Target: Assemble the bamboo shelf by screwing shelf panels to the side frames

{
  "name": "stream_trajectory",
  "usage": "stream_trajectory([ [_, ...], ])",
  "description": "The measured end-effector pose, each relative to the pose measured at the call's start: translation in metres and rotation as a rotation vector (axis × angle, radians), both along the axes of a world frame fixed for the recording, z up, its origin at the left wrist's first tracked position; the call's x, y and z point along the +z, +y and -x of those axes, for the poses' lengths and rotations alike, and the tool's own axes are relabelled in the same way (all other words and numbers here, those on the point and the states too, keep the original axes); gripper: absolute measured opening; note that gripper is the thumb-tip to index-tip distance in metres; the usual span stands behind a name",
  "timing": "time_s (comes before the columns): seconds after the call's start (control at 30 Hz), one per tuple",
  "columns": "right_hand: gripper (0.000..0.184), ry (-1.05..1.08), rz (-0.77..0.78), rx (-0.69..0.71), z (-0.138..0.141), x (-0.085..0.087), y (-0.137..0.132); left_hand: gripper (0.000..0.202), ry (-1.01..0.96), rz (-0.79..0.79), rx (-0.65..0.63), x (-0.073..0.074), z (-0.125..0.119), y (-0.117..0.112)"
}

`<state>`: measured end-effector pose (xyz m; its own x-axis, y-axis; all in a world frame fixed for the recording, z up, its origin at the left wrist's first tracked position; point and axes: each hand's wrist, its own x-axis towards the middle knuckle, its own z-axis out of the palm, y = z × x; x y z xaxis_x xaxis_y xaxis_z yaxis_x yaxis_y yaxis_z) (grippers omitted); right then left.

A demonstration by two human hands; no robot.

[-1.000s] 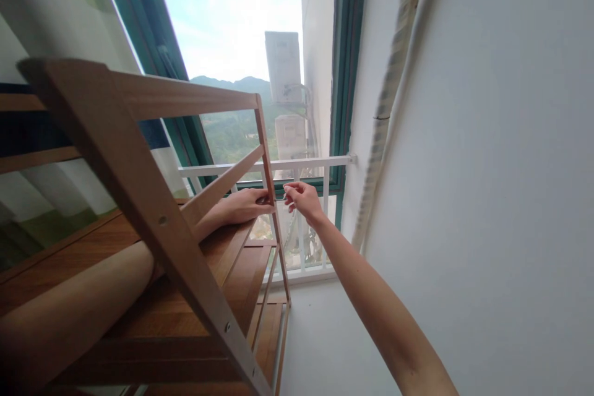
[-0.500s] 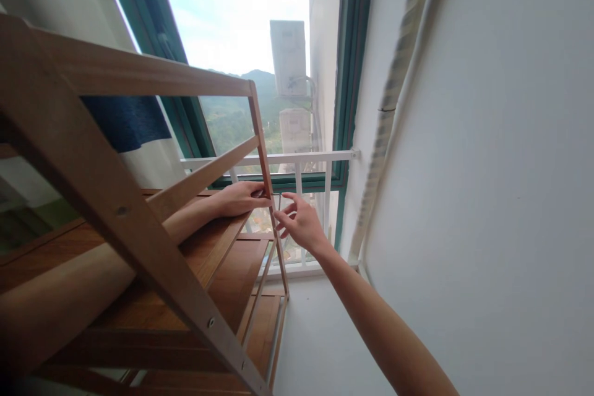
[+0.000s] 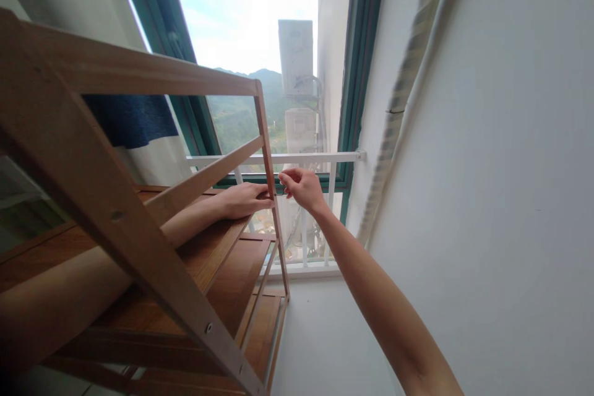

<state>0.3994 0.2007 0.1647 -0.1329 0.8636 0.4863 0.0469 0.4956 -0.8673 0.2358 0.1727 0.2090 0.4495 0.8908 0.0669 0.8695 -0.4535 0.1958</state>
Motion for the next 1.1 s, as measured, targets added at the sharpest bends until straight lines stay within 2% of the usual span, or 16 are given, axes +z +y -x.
stream_trajectory([
  [0.1,0.028,0.169,0.216,0.129,-0.001,-0.013,0.014,0.042,0.019,-0.002,0.026,-0.001,0.000,0.001],
  [0.2,0.023,0.291,0.390,0.238,-0.004,-0.032,0.009,0.044,0.030,0.000,0.042,-0.001,0.000,0.001],
  [0.3,0.025,0.338,0.461,0.333,-0.009,-0.046,-0.007,0.046,0.037,0.009,0.050,-0.001,0.000,0.001],
  [0.4,0.029,0.287,0.482,0.314,-0.012,-0.054,-0.021,0.047,0.040,0.021,0.047,0.000,-0.001,0.001],
  [0.57,0.032,0.151,0.395,0.244,-0.010,-0.052,-0.037,0.053,0.037,0.045,0.036,0.000,0.000,0.001],
  [0.73,0.036,0.060,0.301,0.195,-0.004,-0.036,-0.051,0.056,0.023,0.030,0.024,-0.001,0.000,0.000],
  [0.87,0.038,-0.078,0.208,0.176,-0.006,-0.023,-0.051,0.054,0.018,0.000,0.051,0.000,-0.002,-0.002],
  [1.0,0.034,-0.238,0.092,0.268,-0.015,-0.020,-0.046,0.049,0.008,-0.013,0.076,-0.001,-0.003,-0.001],
  [1.1,0.032,-0.335,-0.047,0.183,-0.018,-0.021,-0.042,0.045,0.006,-0.024,0.099,-0.005,0.003,0.002],
])
